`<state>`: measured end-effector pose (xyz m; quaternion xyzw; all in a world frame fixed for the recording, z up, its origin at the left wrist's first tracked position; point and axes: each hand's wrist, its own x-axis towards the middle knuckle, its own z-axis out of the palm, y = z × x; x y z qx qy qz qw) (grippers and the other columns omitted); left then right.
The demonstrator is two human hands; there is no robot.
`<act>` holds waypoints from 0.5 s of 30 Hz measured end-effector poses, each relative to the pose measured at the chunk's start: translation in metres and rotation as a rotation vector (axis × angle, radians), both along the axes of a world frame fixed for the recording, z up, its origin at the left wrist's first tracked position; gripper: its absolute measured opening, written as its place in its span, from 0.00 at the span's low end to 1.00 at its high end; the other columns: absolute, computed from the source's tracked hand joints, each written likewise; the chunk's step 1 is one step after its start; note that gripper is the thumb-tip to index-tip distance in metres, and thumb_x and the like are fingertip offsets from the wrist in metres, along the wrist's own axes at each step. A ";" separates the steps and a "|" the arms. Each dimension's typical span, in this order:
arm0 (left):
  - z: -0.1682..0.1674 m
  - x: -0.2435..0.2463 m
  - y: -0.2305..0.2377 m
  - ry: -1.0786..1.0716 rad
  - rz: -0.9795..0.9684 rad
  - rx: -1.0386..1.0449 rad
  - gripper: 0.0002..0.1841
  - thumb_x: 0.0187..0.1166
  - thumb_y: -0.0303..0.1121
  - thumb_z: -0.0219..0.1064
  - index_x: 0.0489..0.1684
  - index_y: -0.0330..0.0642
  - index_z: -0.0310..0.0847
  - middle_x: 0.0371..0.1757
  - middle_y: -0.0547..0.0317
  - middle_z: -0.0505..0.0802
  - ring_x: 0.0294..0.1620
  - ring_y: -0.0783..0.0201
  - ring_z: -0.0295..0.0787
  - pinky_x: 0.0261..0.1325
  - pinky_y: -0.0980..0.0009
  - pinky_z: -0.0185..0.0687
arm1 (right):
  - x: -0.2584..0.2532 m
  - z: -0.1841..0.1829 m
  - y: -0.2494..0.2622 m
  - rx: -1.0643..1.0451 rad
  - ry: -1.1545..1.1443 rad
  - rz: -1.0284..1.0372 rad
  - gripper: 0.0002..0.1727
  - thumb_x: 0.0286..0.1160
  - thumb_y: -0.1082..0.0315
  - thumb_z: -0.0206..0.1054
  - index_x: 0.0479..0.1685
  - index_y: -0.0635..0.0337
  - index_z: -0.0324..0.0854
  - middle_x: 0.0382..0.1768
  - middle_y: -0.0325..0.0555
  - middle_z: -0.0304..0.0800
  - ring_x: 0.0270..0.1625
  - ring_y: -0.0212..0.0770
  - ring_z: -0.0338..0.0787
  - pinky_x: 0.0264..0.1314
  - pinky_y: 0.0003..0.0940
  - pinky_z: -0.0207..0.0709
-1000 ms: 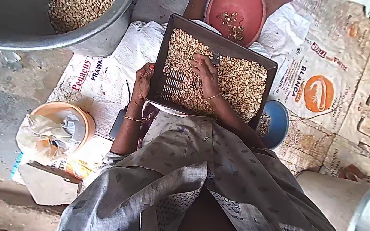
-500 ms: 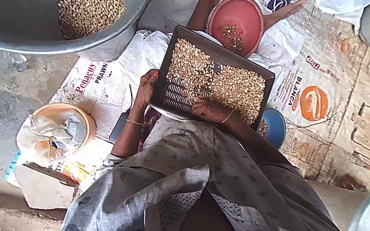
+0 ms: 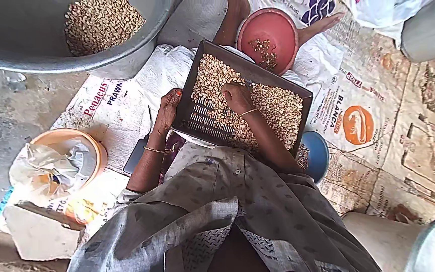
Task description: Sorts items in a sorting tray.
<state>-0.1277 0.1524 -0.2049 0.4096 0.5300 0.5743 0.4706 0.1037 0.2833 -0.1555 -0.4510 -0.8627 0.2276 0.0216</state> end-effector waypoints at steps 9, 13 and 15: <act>-0.002 0.000 0.001 0.002 -0.002 0.001 0.18 0.95 0.33 0.43 0.56 0.40 0.82 0.39 0.72 0.92 0.40 0.81 0.89 0.52 0.77 0.88 | -0.002 -0.021 -0.014 0.226 -0.013 0.112 0.12 0.84 0.73 0.58 0.49 0.68 0.89 0.56 0.62 0.90 0.63 0.63 0.89 0.63 0.56 0.81; 0.000 -0.001 0.000 0.022 0.002 -0.023 0.18 0.96 0.35 0.44 0.57 0.40 0.82 0.40 0.70 0.92 0.41 0.81 0.89 0.52 0.76 0.88 | -0.004 -0.023 -0.018 0.228 -0.044 0.076 0.13 0.84 0.72 0.59 0.54 0.65 0.89 0.62 0.59 0.90 0.68 0.61 0.87 0.69 0.55 0.80; -0.001 -0.001 0.000 0.024 -0.004 -0.018 0.18 0.96 0.35 0.43 0.57 0.39 0.82 0.40 0.70 0.92 0.41 0.81 0.89 0.52 0.77 0.88 | -0.006 -0.026 -0.019 0.253 -0.047 0.061 0.14 0.84 0.71 0.59 0.54 0.66 0.89 0.61 0.61 0.90 0.67 0.62 0.87 0.66 0.56 0.81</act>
